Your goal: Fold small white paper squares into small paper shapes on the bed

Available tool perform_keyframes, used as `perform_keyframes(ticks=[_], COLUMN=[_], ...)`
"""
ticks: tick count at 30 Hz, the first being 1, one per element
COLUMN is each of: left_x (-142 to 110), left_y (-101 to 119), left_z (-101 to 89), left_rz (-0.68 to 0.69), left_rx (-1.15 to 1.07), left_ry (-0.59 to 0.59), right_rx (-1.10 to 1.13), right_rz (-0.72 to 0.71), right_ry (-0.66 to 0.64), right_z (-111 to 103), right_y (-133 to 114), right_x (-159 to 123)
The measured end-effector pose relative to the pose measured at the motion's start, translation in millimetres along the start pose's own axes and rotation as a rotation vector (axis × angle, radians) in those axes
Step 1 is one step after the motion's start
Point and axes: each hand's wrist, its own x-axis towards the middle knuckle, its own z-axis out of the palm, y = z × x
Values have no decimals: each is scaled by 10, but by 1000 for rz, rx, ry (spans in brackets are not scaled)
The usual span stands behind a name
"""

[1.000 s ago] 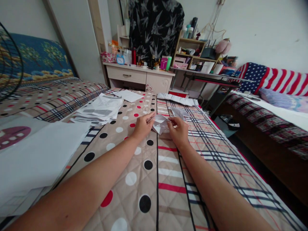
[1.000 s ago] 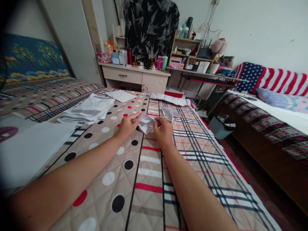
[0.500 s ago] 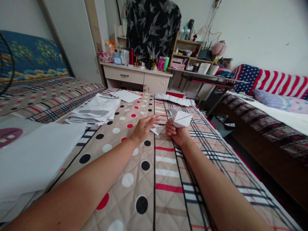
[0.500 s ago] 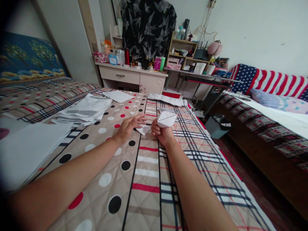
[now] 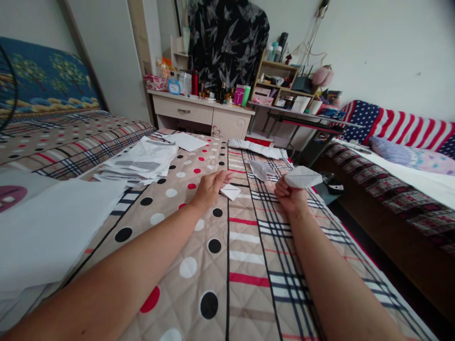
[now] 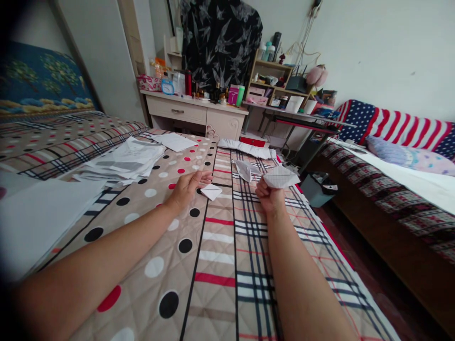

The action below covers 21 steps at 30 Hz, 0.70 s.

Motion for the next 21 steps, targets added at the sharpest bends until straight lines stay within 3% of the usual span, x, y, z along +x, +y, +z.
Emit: perform_keyframes(ticks=[2, 4, 7, 10, 12, 18, 21], left_x=[9, 18, 29, 40, 48, 88, 109], left_y=[-30, -66, -112, -125, -122, -154, -184], left_z=[9, 19, 29, 25, 15, -16, -25], left_rz=[25, 66, 108, 101, 84, 16, -29], left_rx=[6, 26, 83, 108, 96, 81, 76], left_ry=[16, 28, 43, 70, 95, 159, 173], right_rx=[-35, -59, -78, -121, -137, -154, -372], right_rz=[96, 155, 200, 211, 166, -170, -338], right_ry=[-187, -295, -346, -307, -212, 278, 492], right_z=[37, 102, 176, 200, 199, 155, 153], right_y=[-13, 6, 42, 54, 62, 176, 253], right_x=[-49, -90, -119, -111, -85, 85, 192])
